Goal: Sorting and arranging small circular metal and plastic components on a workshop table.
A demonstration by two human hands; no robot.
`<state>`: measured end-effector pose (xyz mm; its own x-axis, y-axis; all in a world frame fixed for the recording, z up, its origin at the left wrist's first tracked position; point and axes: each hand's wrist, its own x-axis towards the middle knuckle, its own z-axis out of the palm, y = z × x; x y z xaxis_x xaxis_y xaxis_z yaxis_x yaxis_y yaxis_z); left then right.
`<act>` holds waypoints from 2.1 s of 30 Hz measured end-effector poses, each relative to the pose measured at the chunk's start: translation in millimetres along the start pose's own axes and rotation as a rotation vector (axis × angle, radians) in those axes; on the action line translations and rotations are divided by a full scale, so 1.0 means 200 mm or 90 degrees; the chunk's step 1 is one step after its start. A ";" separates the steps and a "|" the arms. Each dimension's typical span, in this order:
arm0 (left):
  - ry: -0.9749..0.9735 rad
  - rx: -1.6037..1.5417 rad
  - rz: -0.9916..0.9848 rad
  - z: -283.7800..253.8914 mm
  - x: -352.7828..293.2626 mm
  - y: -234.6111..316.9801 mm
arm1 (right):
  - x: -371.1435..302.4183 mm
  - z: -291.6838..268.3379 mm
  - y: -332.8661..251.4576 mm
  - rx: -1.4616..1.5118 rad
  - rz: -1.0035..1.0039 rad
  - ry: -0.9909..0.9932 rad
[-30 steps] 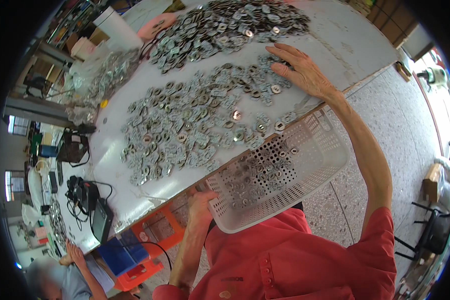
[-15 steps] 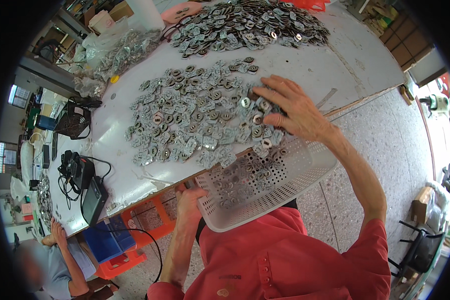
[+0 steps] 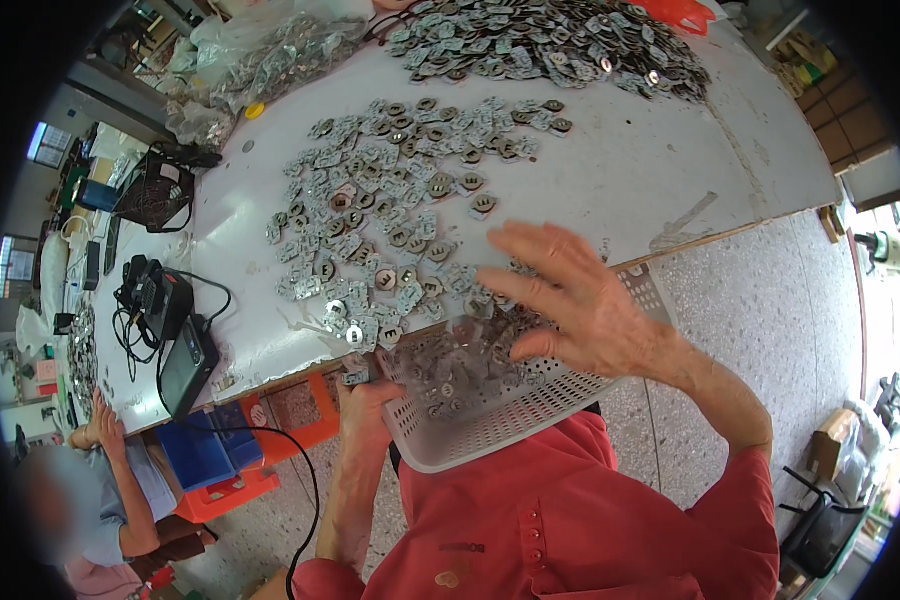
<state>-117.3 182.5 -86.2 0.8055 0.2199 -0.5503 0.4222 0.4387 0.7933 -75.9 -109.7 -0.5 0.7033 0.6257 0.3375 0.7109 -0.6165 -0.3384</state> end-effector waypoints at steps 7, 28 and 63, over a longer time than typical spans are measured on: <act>0.010 0.084 -0.021 -0.05 -0.11 0.10 | 0.21 -0.05 0.37 0.004 0.191 0.183; 0.003 0.070 -0.010 -0.08 -0.11 0.14 | 0.24 0.09 0.11 -0.018 0.041 0.031; 0.013 0.063 -0.014 -0.06 -0.16 0.15 | 0.65 0.17 0.42 -0.006 0.096 -0.046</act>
<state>-135.5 199.8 -49.0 0.7876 0.2287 -0.5722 0.4797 0.3552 0.8023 74.6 -63.4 -14.3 0.8004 0.5578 0.2196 0.5972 -0.7108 -0.3716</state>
